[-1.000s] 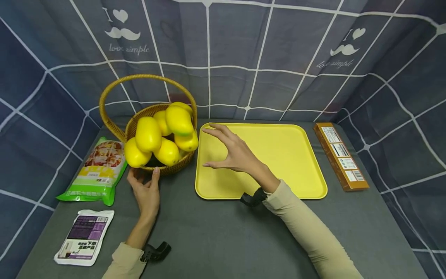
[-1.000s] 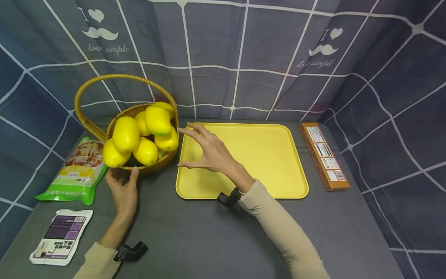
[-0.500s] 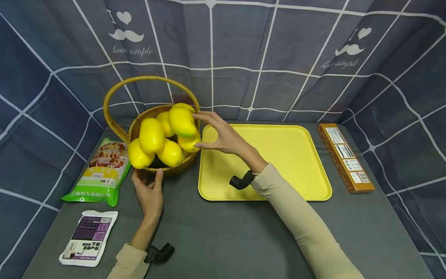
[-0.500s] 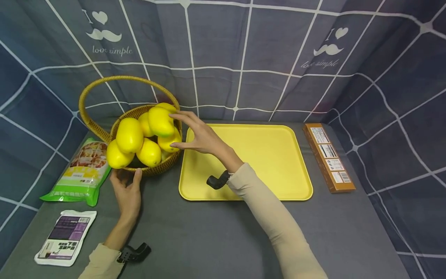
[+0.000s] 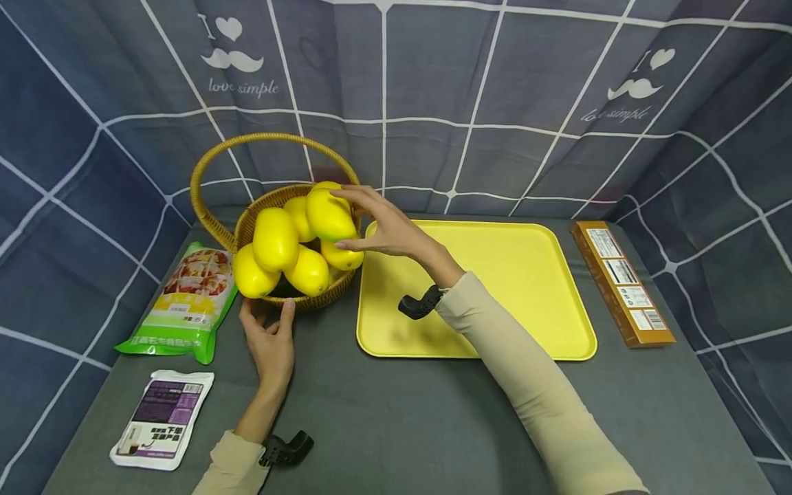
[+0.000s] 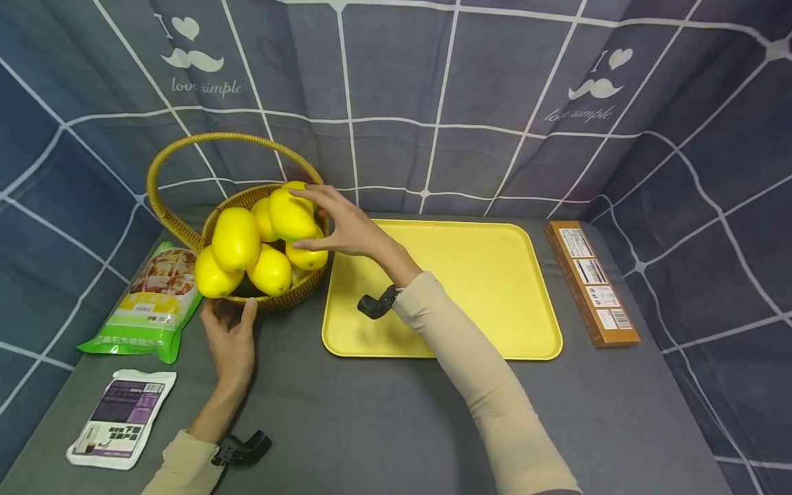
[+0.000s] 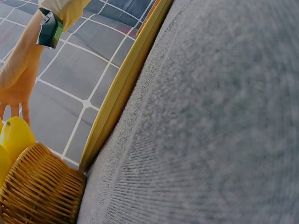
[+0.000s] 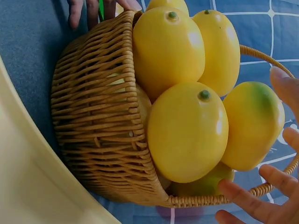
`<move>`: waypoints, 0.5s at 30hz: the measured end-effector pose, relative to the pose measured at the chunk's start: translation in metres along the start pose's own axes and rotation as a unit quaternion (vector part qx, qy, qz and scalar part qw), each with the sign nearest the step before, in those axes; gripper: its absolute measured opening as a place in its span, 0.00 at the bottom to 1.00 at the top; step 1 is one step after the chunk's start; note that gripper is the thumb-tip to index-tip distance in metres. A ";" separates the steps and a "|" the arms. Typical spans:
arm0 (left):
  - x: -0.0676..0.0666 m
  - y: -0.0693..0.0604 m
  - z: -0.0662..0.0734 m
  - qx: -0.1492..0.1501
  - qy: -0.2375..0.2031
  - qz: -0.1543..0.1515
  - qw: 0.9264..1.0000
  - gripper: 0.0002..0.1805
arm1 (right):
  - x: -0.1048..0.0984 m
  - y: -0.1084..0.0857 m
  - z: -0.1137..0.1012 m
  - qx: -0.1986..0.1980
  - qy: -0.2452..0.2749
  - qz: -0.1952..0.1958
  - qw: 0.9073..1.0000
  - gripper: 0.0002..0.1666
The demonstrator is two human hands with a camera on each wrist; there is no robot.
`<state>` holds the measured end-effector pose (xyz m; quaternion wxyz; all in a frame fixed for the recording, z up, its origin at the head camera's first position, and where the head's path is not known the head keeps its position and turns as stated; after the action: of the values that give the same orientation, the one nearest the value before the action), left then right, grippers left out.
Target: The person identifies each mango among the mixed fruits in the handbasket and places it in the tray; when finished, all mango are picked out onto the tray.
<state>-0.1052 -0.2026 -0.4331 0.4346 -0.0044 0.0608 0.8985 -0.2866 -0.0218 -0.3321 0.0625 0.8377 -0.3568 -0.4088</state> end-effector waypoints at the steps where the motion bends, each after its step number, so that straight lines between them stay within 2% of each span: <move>1: 0.000 0.000 0.000 -0.001 0.000 0.001 1.000 0.40 | 0.000 0.001 0.000 0.000 0.001 -0.002 1.000 0.49; 7: 0.000 -0.001 0.001 0.001 0.003 0.003 1.000 0.39 | 0.002 0.006 0.000 0.008 -0.006 -0.012 1.000 0.48; 15: 0.000 -0.002 0.003 0.005 0.007 0.003 1.000 0.39 | 0.004 0.008 -0.001 0.024 -0.017 -0.018 0.999 0.41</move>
<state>-0.1037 -0.2013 -0.4304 0.4313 -0.0079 0.0682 0.8996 -0.2883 -0.0305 -0.3310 0.0288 0.8379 -0.3529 -0.4154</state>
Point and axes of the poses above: each hand's wrist, its own y-axis towards the middle knuckle, its own x-axis out of the palm, z = x × y, the point moved 4 cm from there along y, towards the middle knuckle, and after that the axes turned 1 degree about z, right-handed, at the moved point
